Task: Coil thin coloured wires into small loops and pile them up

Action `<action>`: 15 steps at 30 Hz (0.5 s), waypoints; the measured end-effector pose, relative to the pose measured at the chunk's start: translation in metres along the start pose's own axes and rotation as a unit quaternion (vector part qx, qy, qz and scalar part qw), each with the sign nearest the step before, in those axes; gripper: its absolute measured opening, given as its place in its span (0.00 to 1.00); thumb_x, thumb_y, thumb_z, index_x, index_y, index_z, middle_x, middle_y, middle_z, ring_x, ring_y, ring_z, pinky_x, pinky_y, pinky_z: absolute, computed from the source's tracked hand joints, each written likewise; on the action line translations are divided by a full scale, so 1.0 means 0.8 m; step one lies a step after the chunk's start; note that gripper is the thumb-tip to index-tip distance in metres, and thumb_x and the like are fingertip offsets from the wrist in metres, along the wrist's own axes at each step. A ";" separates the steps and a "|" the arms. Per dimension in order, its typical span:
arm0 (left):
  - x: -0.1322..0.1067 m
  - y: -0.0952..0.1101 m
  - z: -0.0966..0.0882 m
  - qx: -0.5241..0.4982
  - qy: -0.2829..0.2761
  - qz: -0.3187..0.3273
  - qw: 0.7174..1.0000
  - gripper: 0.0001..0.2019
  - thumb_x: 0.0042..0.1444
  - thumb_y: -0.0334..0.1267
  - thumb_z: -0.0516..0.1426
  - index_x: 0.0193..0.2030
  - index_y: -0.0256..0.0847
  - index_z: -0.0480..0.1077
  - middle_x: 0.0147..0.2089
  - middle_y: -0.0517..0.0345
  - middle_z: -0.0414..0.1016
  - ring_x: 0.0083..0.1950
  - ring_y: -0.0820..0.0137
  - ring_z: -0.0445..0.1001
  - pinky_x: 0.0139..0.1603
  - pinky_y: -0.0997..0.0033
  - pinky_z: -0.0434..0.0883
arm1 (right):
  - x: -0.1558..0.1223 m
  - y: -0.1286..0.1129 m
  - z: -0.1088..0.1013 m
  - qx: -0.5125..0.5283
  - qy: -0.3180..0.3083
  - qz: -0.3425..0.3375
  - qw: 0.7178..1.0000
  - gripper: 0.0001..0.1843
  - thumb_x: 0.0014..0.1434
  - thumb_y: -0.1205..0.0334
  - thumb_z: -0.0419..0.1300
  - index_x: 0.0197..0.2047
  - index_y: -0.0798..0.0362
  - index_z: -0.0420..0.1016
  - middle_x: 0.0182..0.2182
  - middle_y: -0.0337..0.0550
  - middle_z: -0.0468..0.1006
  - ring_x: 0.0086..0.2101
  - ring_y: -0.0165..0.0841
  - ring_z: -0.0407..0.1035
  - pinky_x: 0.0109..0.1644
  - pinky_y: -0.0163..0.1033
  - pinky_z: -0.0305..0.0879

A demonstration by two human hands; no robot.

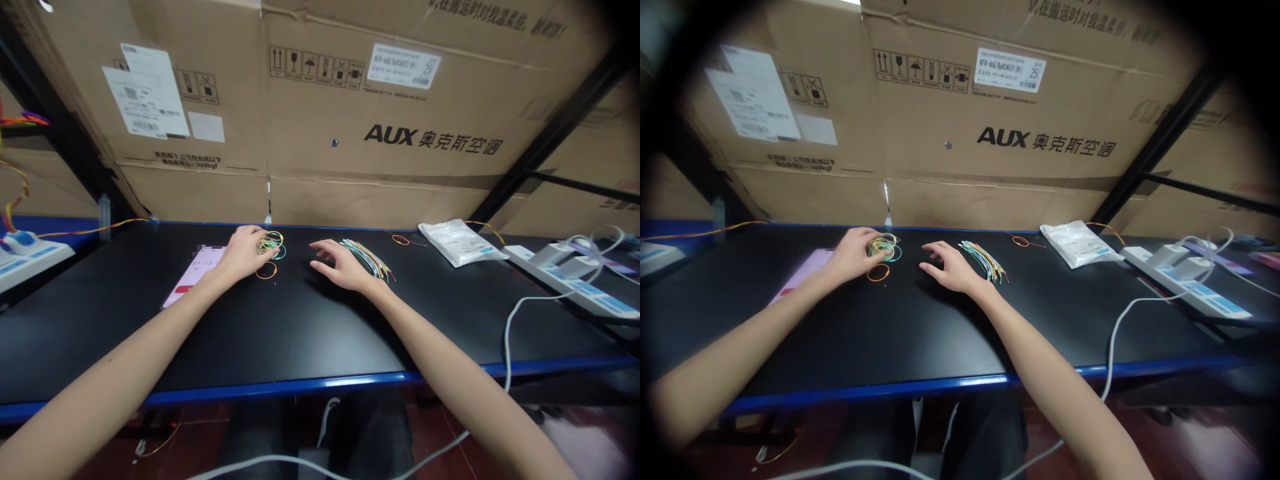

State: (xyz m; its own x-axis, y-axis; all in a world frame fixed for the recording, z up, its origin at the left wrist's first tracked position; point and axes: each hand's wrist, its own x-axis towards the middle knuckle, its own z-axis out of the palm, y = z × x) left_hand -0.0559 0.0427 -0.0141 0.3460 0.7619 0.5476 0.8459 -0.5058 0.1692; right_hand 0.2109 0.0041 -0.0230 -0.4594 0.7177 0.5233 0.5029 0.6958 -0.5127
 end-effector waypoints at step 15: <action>0.001 -0.017 0.012 0.058 -0.061 -0.096 0.992 0.29 0.55 0.55 0.54 0.55 0.34 0.68 0.54 0.38 0.70 0.57 0.50 0.65 0.57 0.52 0.62 | -0.002 0.007 0.004 -0.063 -0.044 -0.003 0.997 0.19 0.61 0.58 0.58 0.54 0.55 0.70 0.50 0.53 0.72 0.42 0.36 0.72 0.48 0.46 0.72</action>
State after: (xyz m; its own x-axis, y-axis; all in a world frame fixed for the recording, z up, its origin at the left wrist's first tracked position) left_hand -0.0637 0.0540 -0.0240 0.2141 0.8867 0.4099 0.9396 -0.3017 0.1618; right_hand 0.2119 0.0066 -0.0290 -0.5221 0.7175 0.4611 0.5863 0.6946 -0.4169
